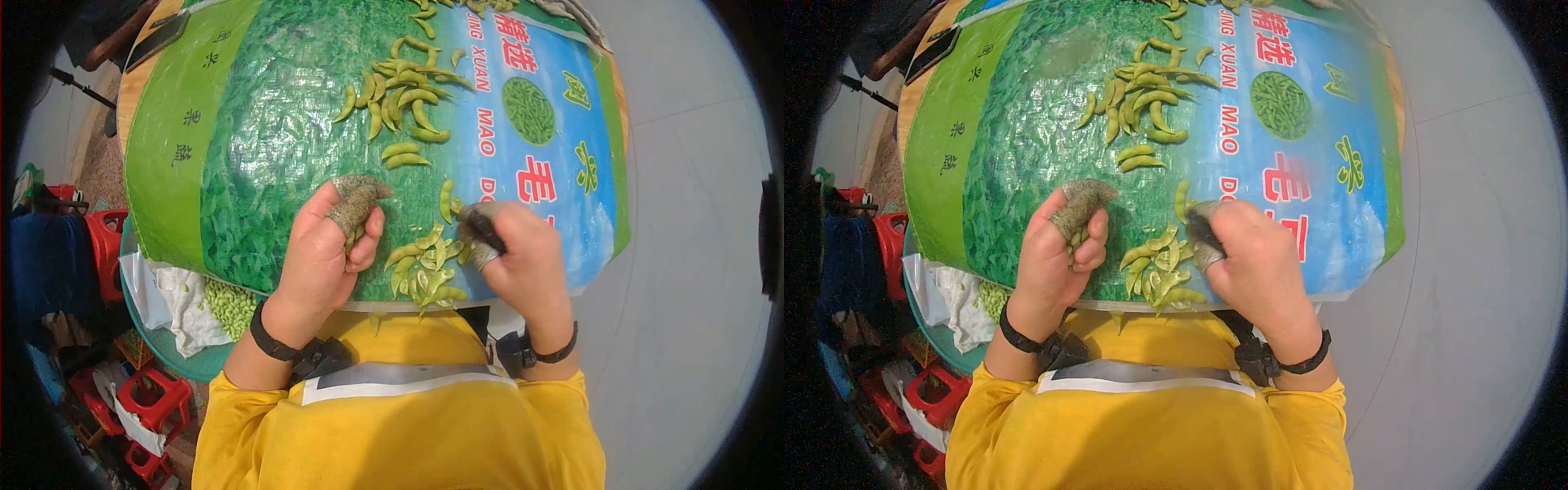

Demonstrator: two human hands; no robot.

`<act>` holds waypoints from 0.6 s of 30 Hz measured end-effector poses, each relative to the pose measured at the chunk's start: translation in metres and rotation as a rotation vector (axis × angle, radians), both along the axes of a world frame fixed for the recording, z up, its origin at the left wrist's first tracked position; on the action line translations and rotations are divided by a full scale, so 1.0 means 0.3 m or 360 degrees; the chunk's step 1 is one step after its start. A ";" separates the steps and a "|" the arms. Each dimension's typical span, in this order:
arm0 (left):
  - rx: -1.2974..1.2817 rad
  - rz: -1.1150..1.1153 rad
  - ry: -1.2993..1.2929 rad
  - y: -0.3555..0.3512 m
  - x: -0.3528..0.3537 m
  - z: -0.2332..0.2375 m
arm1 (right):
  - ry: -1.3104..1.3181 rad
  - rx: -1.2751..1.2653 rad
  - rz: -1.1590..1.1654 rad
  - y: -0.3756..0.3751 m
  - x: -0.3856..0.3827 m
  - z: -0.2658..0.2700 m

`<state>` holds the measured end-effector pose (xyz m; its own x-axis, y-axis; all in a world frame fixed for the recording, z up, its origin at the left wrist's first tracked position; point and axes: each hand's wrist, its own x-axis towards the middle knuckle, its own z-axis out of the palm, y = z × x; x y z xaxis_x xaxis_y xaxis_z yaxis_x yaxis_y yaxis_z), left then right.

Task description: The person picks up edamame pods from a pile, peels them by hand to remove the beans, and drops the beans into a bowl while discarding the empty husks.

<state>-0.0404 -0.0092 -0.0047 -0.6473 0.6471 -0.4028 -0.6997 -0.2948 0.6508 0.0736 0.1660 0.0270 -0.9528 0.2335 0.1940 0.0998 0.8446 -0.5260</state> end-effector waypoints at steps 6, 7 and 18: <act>-0.0029 -0.0184 0.0038 -0.002 0.008 -0.010 | -0.0347 0.0082 0.0067 -0.001 0.026 -0.050; -0.0029 -0.0187 0.0036 0.003 0.012 -0.008 | -0.0304 0.0037 0.0049 -0.004 0.029 -0.054; -0.0162 -0.0464 0.0144 0.023 0.047 -0.001 | -0.0030 -0.0053 -0.0193 -0.009 0.012 -0.041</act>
